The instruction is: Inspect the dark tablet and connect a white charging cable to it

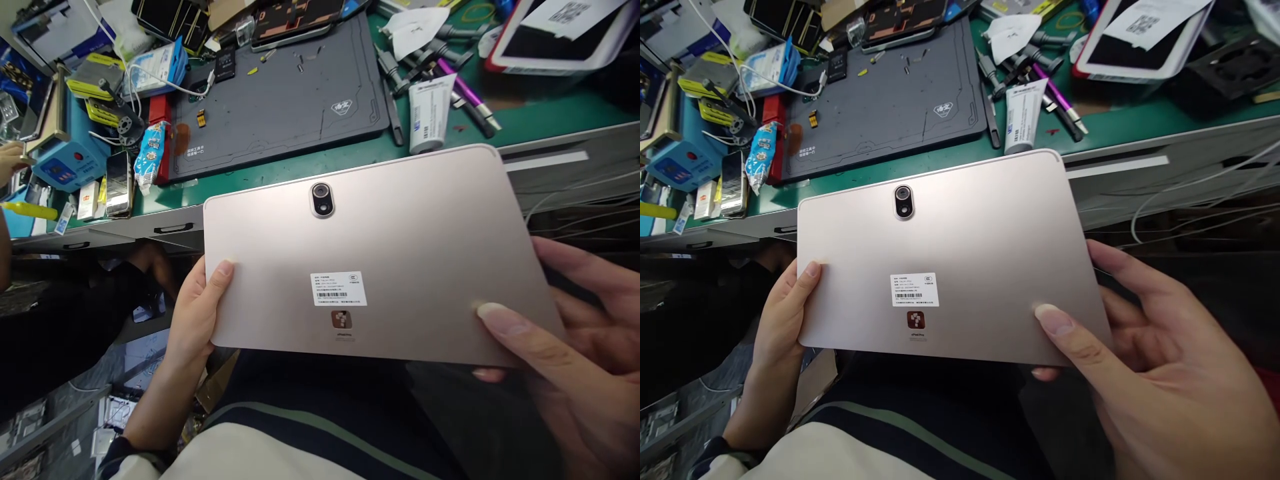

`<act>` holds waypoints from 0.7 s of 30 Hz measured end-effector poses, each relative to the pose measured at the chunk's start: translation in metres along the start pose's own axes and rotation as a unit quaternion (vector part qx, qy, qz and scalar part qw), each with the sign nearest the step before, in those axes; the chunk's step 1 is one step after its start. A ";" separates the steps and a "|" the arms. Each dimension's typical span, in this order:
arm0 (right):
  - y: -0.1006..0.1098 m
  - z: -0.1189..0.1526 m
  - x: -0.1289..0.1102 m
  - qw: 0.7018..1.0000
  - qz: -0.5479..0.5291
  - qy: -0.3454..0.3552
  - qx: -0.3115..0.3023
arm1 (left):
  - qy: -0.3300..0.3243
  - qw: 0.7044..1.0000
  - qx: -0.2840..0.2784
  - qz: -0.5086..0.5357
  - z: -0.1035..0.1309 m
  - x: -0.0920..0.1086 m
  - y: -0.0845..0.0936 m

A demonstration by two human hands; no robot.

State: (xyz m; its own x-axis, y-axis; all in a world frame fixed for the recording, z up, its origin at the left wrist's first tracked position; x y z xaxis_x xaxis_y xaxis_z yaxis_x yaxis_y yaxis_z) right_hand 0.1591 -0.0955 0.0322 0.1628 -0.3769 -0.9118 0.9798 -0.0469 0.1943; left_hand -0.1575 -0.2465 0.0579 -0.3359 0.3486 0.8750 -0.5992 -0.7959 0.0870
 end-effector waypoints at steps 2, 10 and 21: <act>0.002 0.001 0.001 1.000 -0.001 -0.001 0.003 | -0.001 1.000 -0.002 0.003 0.001 0.000 -0.001; 0.009 0.010 0.003 1.000 -0.001 -0.010 0.015 | -0.004 1.000 -0.020 0.005 0.006 0.000 -0.005; 0.014 0.012 0.002 0.999 0.013 -0.021 0.039 | -0.009 1.000 -0.013 -0.008 0.006 0.005 -0.013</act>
State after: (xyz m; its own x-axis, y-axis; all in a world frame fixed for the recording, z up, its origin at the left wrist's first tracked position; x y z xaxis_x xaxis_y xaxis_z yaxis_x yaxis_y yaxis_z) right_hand 0.1714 -0.1077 0.0372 0.1810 -0.4164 -0.8910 0.9632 -0.1081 0.2462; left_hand -0.1469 -0.2370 0.0637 -0.3127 0.3525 0.8820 -0.6241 -0.7763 0.0891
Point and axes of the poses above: each hand's wrist, its own z-axis away from the middle knuckle, its own y-axis out of the back of the hand, x = y × z, the point moved 7 cm from there along -z, towards the middle knuckle, and after that the axes turned 8 degrees about x, right-handed, at the moved point
